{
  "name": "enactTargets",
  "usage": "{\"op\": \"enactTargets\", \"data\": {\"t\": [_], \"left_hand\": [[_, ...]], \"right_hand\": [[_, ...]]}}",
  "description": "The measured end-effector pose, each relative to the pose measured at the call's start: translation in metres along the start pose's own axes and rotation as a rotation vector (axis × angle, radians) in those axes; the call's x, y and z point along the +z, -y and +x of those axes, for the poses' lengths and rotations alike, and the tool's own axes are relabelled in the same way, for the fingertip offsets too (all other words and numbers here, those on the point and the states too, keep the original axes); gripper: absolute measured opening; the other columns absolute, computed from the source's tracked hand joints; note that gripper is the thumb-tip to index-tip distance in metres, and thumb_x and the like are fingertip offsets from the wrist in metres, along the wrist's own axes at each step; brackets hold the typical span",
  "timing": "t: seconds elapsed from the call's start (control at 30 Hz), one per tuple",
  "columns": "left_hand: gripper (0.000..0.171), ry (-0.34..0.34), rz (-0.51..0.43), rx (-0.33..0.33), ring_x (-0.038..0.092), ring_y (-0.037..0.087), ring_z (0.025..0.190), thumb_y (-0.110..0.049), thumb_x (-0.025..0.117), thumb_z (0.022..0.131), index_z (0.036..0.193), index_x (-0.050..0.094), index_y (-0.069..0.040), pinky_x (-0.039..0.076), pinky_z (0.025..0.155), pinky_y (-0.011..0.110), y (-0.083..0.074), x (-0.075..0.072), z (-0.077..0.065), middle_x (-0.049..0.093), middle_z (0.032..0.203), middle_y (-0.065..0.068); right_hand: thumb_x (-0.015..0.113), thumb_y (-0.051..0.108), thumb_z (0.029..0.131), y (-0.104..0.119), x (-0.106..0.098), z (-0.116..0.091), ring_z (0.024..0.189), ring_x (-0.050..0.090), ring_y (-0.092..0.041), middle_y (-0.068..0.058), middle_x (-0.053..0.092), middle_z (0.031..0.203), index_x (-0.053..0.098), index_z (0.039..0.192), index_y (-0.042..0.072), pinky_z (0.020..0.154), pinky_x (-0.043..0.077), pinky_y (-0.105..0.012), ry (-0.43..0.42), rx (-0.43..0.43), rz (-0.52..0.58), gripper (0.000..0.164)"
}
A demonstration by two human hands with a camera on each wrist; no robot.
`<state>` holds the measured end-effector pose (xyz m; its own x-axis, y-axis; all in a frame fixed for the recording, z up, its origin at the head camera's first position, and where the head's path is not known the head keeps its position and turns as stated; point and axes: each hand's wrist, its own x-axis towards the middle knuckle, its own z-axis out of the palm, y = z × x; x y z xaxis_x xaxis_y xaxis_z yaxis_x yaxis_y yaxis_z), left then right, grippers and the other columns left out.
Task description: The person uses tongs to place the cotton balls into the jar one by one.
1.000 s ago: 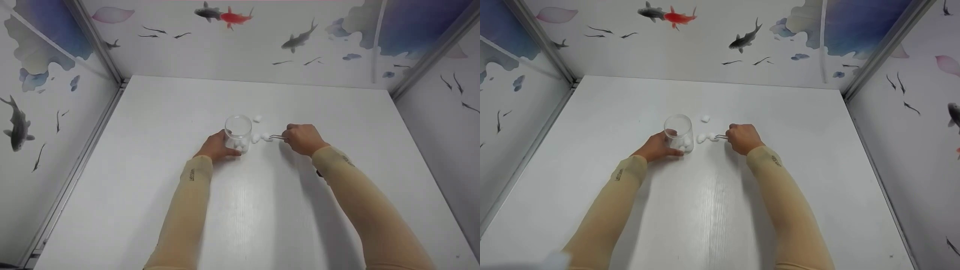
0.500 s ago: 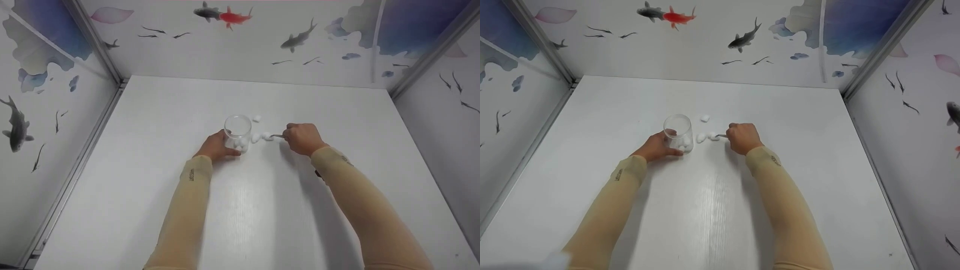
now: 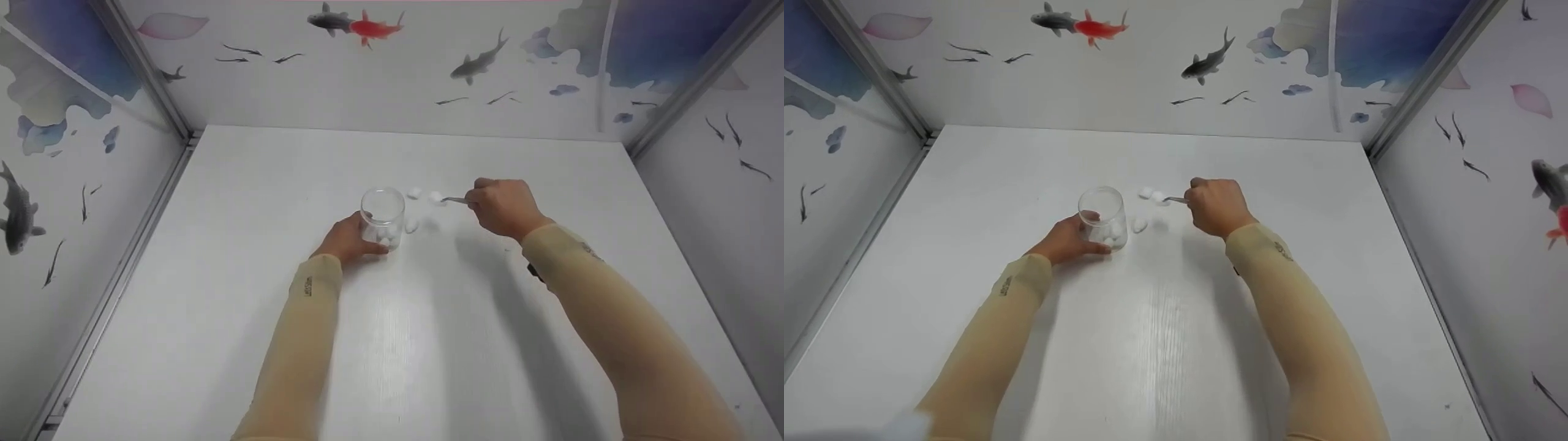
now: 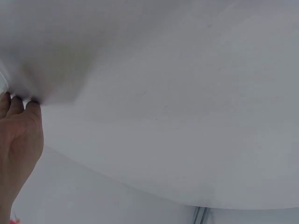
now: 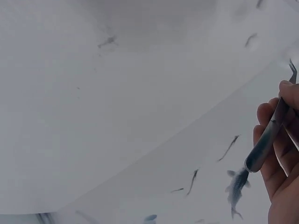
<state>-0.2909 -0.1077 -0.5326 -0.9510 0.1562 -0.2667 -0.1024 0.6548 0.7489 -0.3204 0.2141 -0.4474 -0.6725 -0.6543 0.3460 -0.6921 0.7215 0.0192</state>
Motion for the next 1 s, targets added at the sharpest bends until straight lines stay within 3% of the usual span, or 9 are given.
{"op": "enactTargets", "data": {"t": [0.2, 0.37, 0.7, 1.0], "left_hand": [[0.097, -0.016, 0.018, -0.007, 0.035, 0.023, 0.143, -0.039, 0.091, 0.07, 0.151, 0.042, -0.017, 0.025, 0.119, 0.041, 0.002, 0.0, 0.001, 0.043, 0.154, 0.004], [0.096, -0.023, 0.004, 0.003, 0.037, 0.022, 0.141, -0.038, 0.093, 0.069, 0.149, 0.044, -0.018, 0.026, 0.118, 0.041, 0.002, 0.001, 0.002, 0.046, 0.151, 0.002], [0.096, -0.007, -0.009, -0.015, 0.035, 0.023, 0.142, -0.039, 0.091, 0.071, 0.151, 0.042, -0.019, 0.025, 0.119, 0.042, 0.001, 0.003, 0.001, 0.045, 0.152, 0.003], [0.093, 0.005, -0.004, -0.013, 0.037, 0.022, 0.142, -0.038, 0.09, 0.073, 0.15, 0.042, -0.021, 0.025, 0.119, 0.041, -0.005, 0.0, -0.003, 0.046, 0.151, 0.001]], "right_hand": [[0.071, 0.005, 0.089, 0.023, -0.024, 0.024, 0.061, 0.063, -0.021, -0.003, 0.065, 0.077, 0.079, 0.093, 0.009, 0.049, 0.055, -0.038, -0.016, -0.043, -0.005, 0.01], [0.07, 0.007, 0.09, 0.045, -0.033, 0.042, 0.065, 0.065, -0.019, -0.003, 0.067, 0.081, 0.079, 0.097, 0.01, 0.054, 0.057, -0.034, -0.005, -0.088, -0.021, 0.011], [0.07, 0.005, 0.089, 0.068, -0.018, 0.053, 0.063, 0.064, -0.018, -0.002, 0.067, 0.081, 0.079, 0.097, 0.01, 0.055, 0.057, -0.034, 0.045, -0.174, -0.006, 0.012], [0.073, 0.006, 0.087, 0.071, -0.007, 0.053, 0.063, 0.063, -0.019, -0.001, 0.065, 0.079, 0.079, 0.095, 0.012, 0.054, 0.056, -0.037, 0.057, -0.18, 0.014, 0.012]]}}
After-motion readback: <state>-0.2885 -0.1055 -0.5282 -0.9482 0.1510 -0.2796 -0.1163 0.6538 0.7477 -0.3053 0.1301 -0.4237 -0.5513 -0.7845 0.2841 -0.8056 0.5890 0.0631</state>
